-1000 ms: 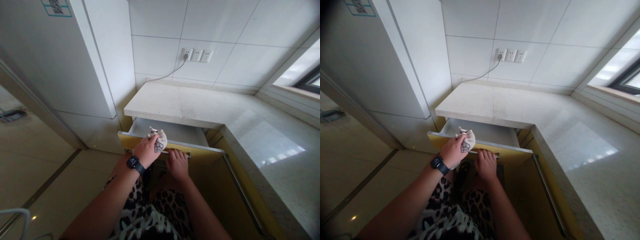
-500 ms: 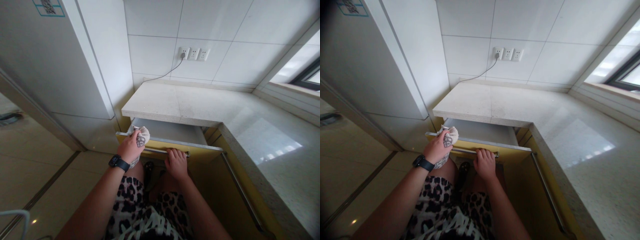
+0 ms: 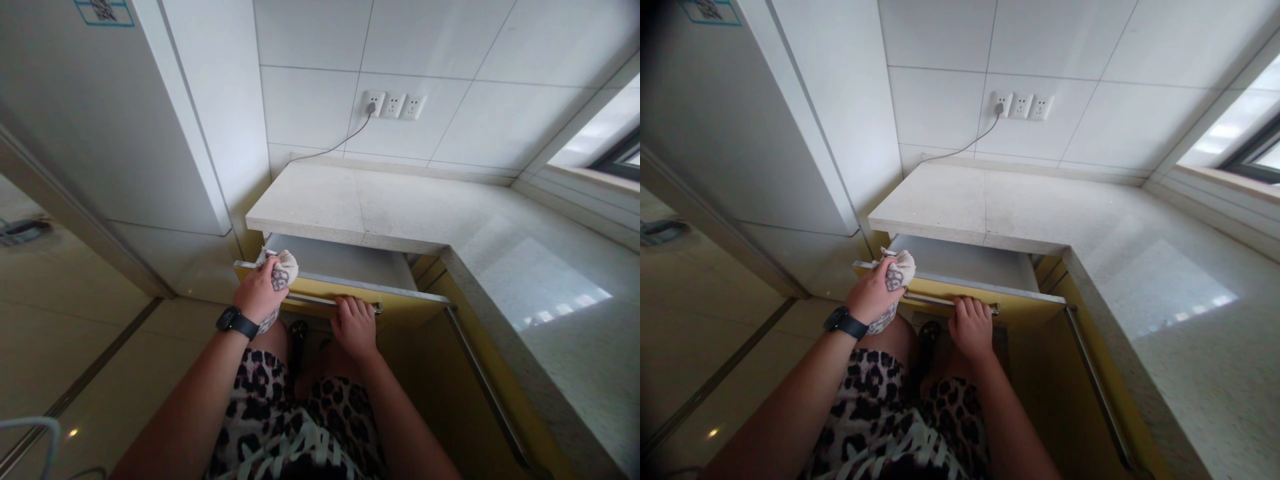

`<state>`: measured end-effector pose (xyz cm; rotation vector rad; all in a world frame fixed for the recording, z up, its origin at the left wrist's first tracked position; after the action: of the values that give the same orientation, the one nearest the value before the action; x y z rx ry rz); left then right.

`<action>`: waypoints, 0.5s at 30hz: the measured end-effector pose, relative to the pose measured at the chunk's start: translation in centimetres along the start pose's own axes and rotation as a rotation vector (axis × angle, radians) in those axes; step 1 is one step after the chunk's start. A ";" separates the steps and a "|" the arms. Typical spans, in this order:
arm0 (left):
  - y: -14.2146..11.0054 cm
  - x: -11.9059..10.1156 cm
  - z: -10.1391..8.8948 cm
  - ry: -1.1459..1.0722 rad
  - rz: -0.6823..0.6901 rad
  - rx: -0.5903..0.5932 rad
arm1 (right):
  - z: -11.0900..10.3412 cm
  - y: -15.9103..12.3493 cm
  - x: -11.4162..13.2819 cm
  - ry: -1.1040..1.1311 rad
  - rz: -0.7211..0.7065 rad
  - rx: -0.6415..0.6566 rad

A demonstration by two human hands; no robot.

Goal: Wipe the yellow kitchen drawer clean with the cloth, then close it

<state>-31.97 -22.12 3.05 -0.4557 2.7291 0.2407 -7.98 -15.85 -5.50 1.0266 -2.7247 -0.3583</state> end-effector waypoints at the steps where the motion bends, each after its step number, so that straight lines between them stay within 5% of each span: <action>1: 0.0 0.0 0.0 0.006 0.002 -0.002 | 0.0 0.0 0.0 0.003 0.000 -0.002; 11: 0.0 -0.5 -0.3 0.034 -0.003 0.004 | 0.0 0.1 0.0 -0.002 0.008 -0.011; 15: 0.6 1.3 -1.0 0.013 -0.085 0.035 | -0.1 0.1 0.1 -0.010 0.006 0.005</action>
<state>-33.64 -22.12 3.53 -0.5638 2.7140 0.1679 -8.05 -15.86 -5.41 1.0200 -2.7383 -0.3575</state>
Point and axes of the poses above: each hand's wrist, its own y-axis towards the middle knuckle, its own z-axis out of the palm, x = y × z, the point moved 6 cm from there along y, towards the middle knuckle, and after that the axes turned 11 degrees about x, right-handed, at the moved point
